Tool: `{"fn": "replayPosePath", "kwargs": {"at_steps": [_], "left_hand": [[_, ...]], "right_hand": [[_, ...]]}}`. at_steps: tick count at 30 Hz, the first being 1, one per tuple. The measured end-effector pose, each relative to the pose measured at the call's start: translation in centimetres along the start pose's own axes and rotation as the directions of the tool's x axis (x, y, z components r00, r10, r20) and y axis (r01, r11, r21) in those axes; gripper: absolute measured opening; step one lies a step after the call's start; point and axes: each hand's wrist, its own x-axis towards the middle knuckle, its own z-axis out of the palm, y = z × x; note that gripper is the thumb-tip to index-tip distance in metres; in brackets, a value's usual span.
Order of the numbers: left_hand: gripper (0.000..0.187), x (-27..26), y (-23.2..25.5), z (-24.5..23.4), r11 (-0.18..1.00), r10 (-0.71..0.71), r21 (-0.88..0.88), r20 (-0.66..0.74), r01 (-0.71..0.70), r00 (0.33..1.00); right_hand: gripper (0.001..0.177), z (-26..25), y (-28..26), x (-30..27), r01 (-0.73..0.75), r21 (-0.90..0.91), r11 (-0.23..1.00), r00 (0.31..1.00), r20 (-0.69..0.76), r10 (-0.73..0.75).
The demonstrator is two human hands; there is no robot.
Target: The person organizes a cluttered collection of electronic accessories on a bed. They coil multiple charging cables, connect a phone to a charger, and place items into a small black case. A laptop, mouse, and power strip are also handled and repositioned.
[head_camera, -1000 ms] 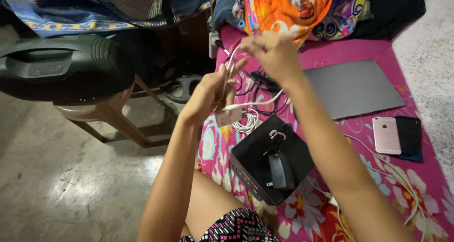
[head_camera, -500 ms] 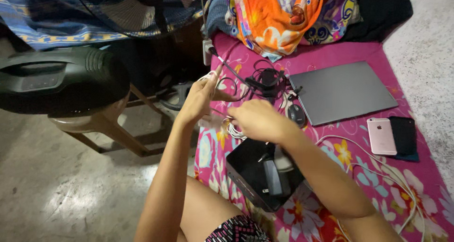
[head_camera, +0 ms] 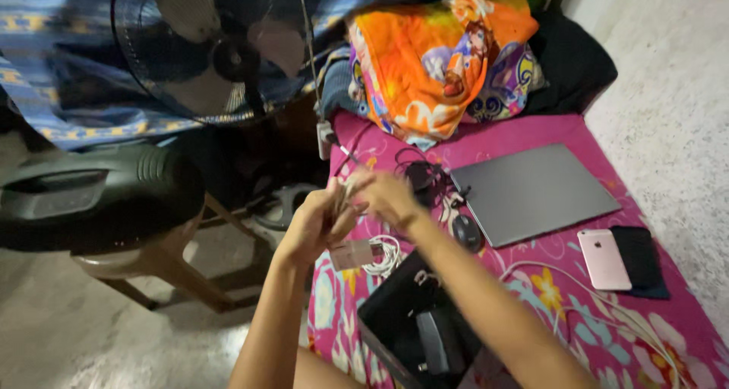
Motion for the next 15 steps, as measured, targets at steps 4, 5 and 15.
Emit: {"fn": "replayPosePath", "kwargs": {"at_steps": [4, 5, 15], "left_hand": [[0.067, 0.4, 0.5, 0.0, 0.980, 0.120, -0.137, -0.165, -0.143, 0.979], [0.067, 0.3, 0.3, -0.3, 0.972, 0.114, -0.175, -0.220, -0.154, 0.969], [0.064, 2.2, -3.6, -1.6, 0.905, 0.214, 0.424, -0.381, -0.036, 0.900]], "right_hand": [[0.037, 3.2, -0.5, -4.1, 0.296, -0.142, 0.944, 0.942, 0.210, -0.264], [0.041, 3.0, -0.7, -4.9, 0.296, -0.148, 0.944, 0.938, 0.231, -0.258], [0.015, -3.5, -6.7, -6.5, 0.572, -0.385, 0.724, 0.779, -0.024, -0.627]]}}
